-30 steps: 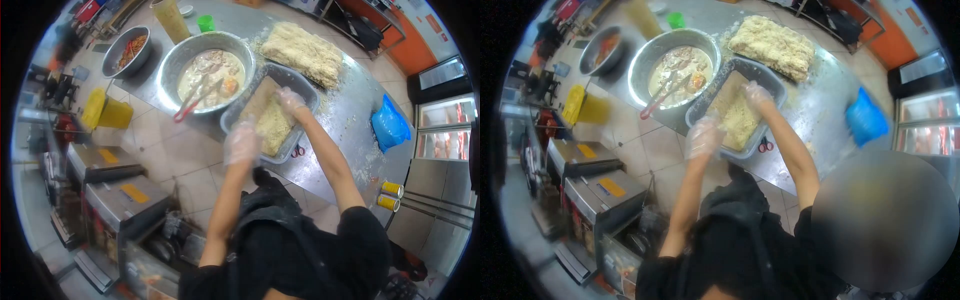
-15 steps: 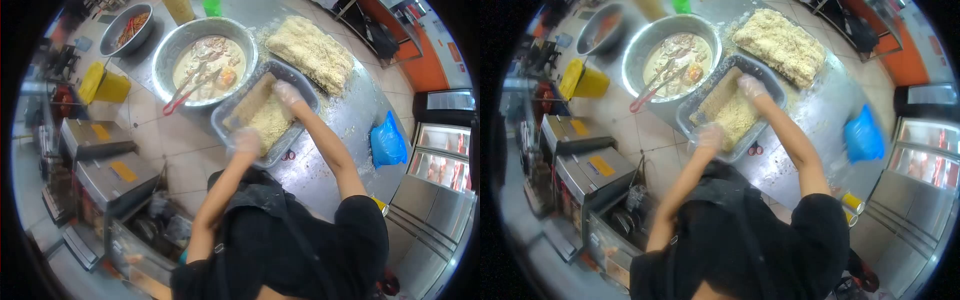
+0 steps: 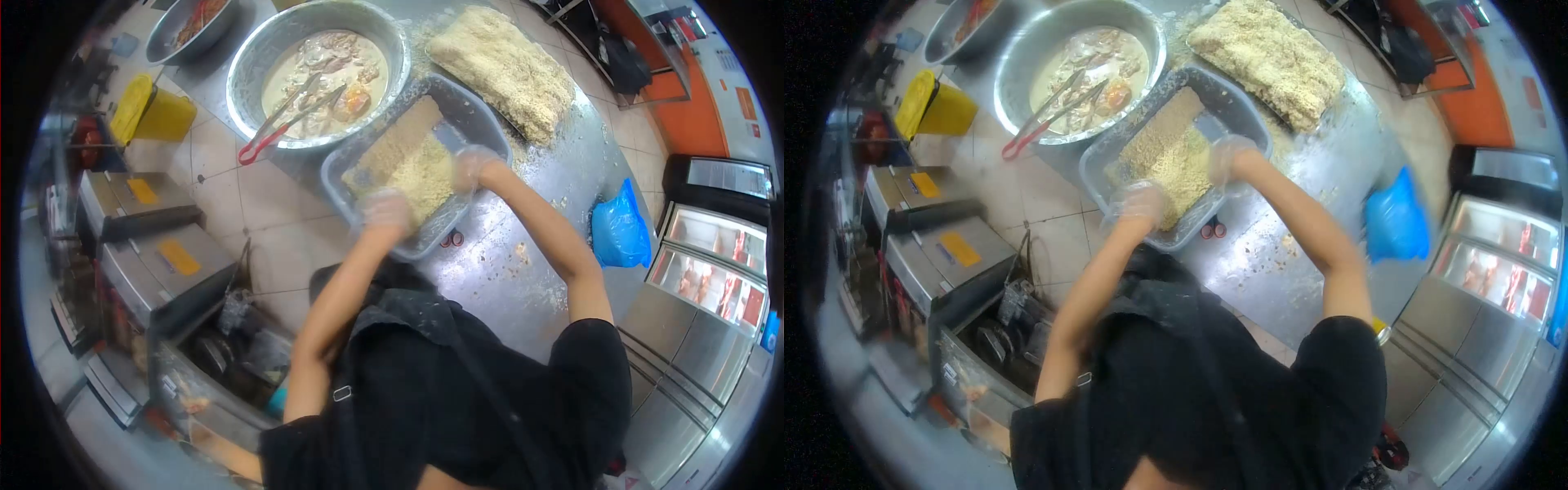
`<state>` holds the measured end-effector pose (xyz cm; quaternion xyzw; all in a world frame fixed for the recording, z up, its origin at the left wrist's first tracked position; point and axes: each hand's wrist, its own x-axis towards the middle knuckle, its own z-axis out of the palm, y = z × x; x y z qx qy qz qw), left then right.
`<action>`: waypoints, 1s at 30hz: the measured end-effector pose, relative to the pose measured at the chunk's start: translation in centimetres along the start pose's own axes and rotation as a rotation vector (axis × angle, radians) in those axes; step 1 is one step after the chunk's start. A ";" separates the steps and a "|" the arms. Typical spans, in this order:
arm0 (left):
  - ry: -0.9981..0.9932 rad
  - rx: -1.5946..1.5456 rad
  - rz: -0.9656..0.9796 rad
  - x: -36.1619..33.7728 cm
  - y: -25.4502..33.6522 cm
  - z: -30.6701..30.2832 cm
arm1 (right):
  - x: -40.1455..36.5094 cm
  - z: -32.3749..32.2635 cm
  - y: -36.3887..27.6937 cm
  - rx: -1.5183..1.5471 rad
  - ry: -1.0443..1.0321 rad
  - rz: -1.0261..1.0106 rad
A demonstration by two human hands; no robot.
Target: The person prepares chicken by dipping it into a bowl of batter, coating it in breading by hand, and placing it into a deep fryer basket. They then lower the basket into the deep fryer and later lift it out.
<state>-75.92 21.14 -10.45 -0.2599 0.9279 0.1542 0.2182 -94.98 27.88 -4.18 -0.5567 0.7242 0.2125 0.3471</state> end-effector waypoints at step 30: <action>0.781 -1.346 0.092 -0.6 7.4 -3.0 | 3.9 10.2 1.5 1.540 0.353 -0.058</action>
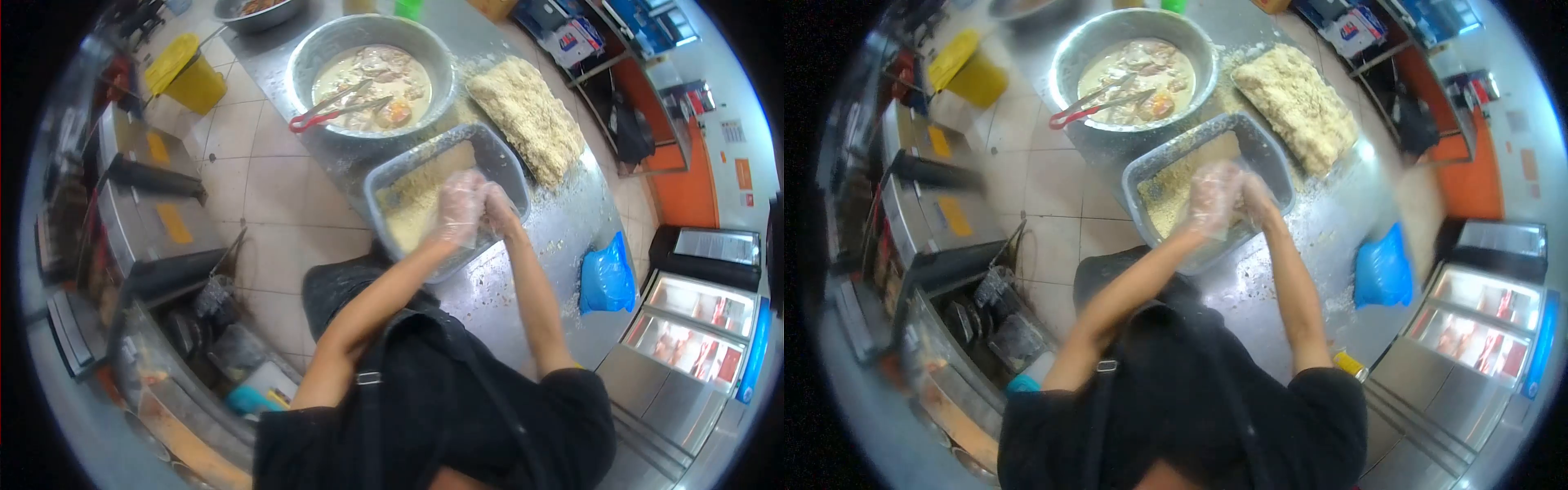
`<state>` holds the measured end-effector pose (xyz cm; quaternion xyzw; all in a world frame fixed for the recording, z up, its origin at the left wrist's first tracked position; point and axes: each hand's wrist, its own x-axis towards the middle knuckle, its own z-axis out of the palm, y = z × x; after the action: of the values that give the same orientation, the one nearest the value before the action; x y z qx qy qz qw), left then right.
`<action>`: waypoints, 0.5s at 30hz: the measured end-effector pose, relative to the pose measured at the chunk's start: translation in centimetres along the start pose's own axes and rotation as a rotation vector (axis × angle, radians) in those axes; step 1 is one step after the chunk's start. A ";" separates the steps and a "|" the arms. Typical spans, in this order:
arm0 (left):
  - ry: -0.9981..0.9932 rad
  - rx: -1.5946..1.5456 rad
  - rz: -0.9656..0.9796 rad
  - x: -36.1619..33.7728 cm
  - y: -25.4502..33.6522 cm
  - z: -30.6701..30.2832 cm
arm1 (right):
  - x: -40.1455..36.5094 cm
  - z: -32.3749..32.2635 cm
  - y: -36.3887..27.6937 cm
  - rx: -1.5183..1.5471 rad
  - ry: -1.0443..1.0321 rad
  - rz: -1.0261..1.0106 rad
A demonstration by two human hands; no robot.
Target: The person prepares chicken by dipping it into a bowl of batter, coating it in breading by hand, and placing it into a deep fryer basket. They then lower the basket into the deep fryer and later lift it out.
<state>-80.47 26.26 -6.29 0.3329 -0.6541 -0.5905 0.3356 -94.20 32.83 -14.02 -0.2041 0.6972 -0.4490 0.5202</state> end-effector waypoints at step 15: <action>0.082 0.559 0.461 -8.4 5.4 -11.8 | -5.9 8.4 -6.1 0.965 -0.121 -0.328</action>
<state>-66.27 27.18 -0.40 0.2791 -0.8340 -0.2840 0.3819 -85.47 30.60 -6.16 -0.0730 0.3379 -0.7828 0.5174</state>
